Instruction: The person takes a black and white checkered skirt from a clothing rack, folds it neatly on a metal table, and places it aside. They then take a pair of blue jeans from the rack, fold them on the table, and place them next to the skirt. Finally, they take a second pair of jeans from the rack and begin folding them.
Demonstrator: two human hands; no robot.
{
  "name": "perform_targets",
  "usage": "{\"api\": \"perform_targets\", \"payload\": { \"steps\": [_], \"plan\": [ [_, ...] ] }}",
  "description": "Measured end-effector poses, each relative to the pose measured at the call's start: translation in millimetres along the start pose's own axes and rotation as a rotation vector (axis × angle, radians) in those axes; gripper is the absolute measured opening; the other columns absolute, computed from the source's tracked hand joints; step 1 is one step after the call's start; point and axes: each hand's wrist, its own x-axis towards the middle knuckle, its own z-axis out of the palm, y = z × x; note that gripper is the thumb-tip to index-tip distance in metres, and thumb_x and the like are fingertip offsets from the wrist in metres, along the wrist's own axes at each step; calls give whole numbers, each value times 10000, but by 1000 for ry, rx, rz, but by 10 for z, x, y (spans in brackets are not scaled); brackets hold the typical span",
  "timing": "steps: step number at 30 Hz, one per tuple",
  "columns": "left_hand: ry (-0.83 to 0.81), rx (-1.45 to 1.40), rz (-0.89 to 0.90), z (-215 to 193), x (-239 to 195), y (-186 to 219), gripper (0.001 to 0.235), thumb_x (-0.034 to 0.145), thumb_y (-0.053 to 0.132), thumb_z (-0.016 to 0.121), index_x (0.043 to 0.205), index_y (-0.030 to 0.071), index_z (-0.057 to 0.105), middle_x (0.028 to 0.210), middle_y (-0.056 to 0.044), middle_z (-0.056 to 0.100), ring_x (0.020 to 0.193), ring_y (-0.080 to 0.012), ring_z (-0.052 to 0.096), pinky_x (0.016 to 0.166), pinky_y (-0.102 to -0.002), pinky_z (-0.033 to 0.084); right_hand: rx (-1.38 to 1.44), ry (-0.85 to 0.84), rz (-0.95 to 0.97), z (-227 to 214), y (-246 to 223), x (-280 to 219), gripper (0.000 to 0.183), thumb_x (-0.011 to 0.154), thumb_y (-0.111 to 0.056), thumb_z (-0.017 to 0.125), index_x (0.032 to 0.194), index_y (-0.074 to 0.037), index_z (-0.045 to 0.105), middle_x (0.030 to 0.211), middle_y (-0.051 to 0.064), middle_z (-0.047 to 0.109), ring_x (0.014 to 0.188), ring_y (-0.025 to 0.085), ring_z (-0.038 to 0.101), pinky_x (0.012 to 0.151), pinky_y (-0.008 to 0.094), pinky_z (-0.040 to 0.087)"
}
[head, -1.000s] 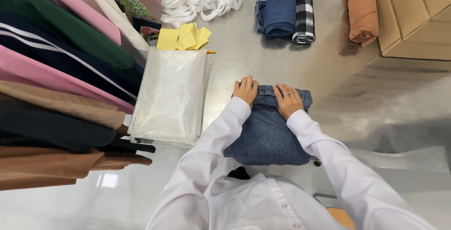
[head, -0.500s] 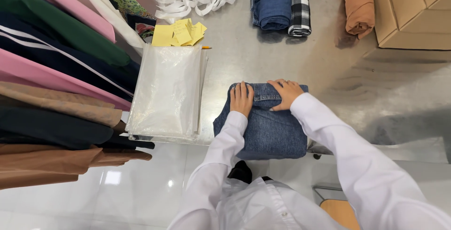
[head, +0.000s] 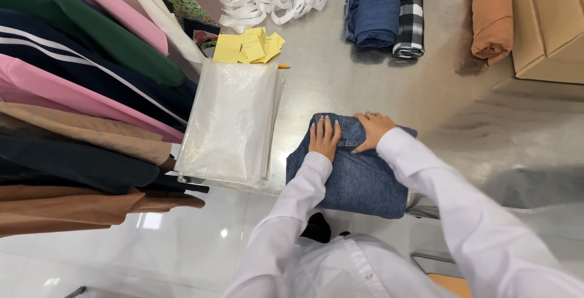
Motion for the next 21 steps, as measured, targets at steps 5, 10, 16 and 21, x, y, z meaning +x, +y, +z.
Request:
{"api": "perform_targets", "payload": {
  "steps": [5,10,16,21],
  "plan": [
    [-785,-307,4,-322,89,-149,894,895,368,673,1599,98,193,1658,-238,116,1526,-446,98,1235,-593,97,-58,156,-1,96,-96,-187,1169,547,-652,852,1527,-251,357,1267,95,571,1222,337,576,1012,502,437],
    [-1275,-368,112,255,558,-305,1110,738,592,821,1589,167,249,1619,-201,284,1513,-366,268,1230,-652,-45,-121,355,-25,291,-175,-363,1132,527,-548,893,1495,-195,425,1226,81,555,1150,320,572,989,473,399],
    [-1625,-440,462,319,1047,-364,1264,442,671,949,1410,54,419,1486,-235,447,1322,-427,539,1092,-552,457,-321,839,-100,557,-364,-540,1387,236,-466,968,1483,-135,459,1146,155,549,1047,355,570,940,498,399],
    [-1211,-451,415,460,449,-370,1096,450,610,916,1314,166,408,1288,-72,564,1231,-337,581,1007,-527,498,-290,860,-99,538,-530,-723,1357,265,-400,978,1488,-110,464,1242,198,548,1140,386,541,991,552,360]
  ]
}}
